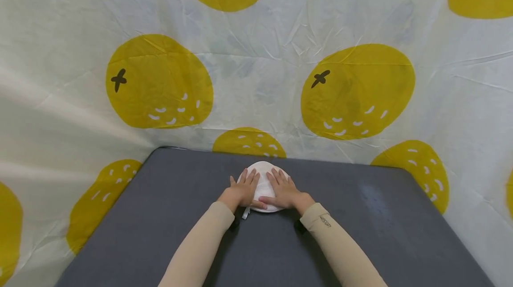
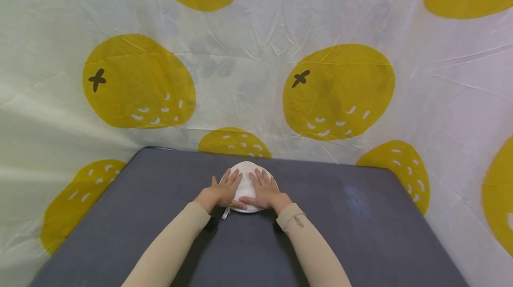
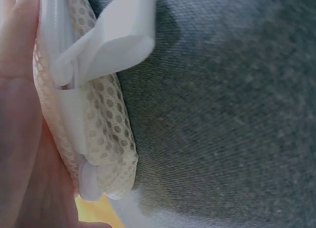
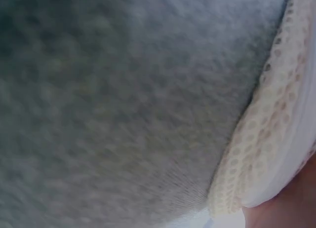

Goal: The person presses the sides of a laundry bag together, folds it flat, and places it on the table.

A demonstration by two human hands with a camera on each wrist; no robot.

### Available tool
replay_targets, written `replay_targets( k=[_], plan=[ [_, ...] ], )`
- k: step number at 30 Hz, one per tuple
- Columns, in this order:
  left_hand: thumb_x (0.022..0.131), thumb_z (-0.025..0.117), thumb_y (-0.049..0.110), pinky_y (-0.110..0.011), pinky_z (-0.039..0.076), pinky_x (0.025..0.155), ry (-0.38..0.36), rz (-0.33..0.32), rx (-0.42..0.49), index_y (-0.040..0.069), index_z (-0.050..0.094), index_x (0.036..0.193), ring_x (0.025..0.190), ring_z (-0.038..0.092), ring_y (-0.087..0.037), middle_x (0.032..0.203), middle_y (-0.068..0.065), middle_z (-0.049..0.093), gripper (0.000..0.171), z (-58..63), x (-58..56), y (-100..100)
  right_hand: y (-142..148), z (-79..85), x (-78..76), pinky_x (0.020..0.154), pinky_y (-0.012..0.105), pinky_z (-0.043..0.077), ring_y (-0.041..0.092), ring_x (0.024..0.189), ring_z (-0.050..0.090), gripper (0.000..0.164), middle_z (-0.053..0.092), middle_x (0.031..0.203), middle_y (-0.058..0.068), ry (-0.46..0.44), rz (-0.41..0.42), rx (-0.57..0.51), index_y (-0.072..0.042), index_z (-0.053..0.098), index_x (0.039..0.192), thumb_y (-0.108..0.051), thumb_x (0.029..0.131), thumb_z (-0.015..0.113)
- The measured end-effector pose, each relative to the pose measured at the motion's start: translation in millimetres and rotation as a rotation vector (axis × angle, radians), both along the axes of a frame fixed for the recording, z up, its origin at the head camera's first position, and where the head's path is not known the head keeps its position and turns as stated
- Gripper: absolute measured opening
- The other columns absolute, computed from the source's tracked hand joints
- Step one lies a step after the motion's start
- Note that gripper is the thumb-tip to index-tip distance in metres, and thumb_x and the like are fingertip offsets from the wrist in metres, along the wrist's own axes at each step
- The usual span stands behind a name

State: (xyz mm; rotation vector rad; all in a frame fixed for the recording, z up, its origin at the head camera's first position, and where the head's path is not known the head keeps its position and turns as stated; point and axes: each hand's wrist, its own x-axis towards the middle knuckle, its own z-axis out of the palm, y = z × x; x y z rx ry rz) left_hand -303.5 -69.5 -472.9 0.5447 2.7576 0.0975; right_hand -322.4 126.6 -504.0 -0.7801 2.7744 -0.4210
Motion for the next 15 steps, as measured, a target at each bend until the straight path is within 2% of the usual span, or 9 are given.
replay_targets(
  k=[2, 5, 7, 9, 12, 15],
  plan=[
    [0.089, 0.065, 0.070, -0.073, 0.016, 0.114, -0.011, 0.007, 0.004, 0.008, 0.014, 0.165, 0.156, 0.000, -0.034, 0.172, -0.010, 0.006, 0.111, 3.5, -0.6, 0.8, -0.5, 6.6, 0.9, 0.120, 0.064, 0.006, 0.041, 0.155, 0.001, 0.102, 0.004, 0.170, 0.020, -0.016, 0.001, 0.003, -0.003, 0.015, 0.164, -0.070, 0.096, 0.051],
    [0.087, 0.067, 0.070, -0.074, 0.017, 0.113, -0.021, 0.008, 0.018, 0.009, 0.015, 0.165, 0.156, 0.000, -0.034, 0.172, -0.010, 0.006, 0.112, -0.7, -5.9, 1.0, -0.6, 14.6, 2.4, 0.120, 0.065, 0.005, 0.043, 0.154, 0.002, 0.100, 0.005, 0.169, 0.022, -0.039, 0.004, -0.001, -0.001, 0.017, 0.163, -0.068, 0.097, 0.052],
    [0.087, 0.069, 0.069, -0.074, 0.018, 0.113, -0.035, 0.015, 0.026, 0.009, 0.016, 0.165, 0.156, 0.001, -0.034, 0.172, -0.009, 0.007, 0.111, -0.1, -5.6, 1.9, -0.2, 15.6, 2.9, 0.119, 0.066, 0.005, 0.044, 0.154, 0.003, 0.100, 0.006, 0.169, 0.023, -0.055, 0.004, -0.007, 0.000, 0.019, 0.163, -0.068, 0.097, 0.053],
    [0.086, 0.069, 0.068, -0.075, 0.018, 0.112, -0.048, 0.013, 0.036, 0.009, 0.017, 0.165, 0.156, 0.000, -0.035, 0.172, -0.010, 0.007, 0.112, -3.1, -6.4, 1.9, 0.4, 12.0, 1.8, 0.119, 0.065, 0.006, 0.043, 0.154, 0.002, 0.101, 0.005, 0.169, 0.021, -0.065, 0.001, 0.005, -0.001, 0.019, 0.163, -0.069, 0.096, 0.052],
    [0.086, 0.071, 0.066, -0.074, 0.019, 0.112, -0.066, 0.032, 0.048, 0.009, 0.019, 0.164, 0.156, 0.001, -0.034, 0.171, -0.009, 0.009, 0.110, 3.2, -0.5, 2.7, 1.3, 3.3, -2.5, 0.120, 0.064, 0.007, 0.041, 0.155, 0.002, 0.102, 0.004, 0.170, 0.019, -0.063, -0.001, 0.028, -0.004, 0.018, 0.164, -0.072, 0.095, 0.051],
    [0.086, 0.072, 0.065, -0.074, 0.020, 0.112, -0.057, 0.043, 0.045, 0.010, 0.019, 0.164, 0.156, 0.002, -0.033, 0.171, -0.008, 0.009, 0.109, 3.8, -1.3, 2.5, 1.8, -2.5, -8.1, 0.120, 0.064, 0.008, 0.041, 0.155, 0.003, 0.103, 0.005, 0.170, 0.018, -0.049, -0.002, 0.017, -0.005, 0.020, 0.164, -0.072, 0.094, 0.053]
  ],
)
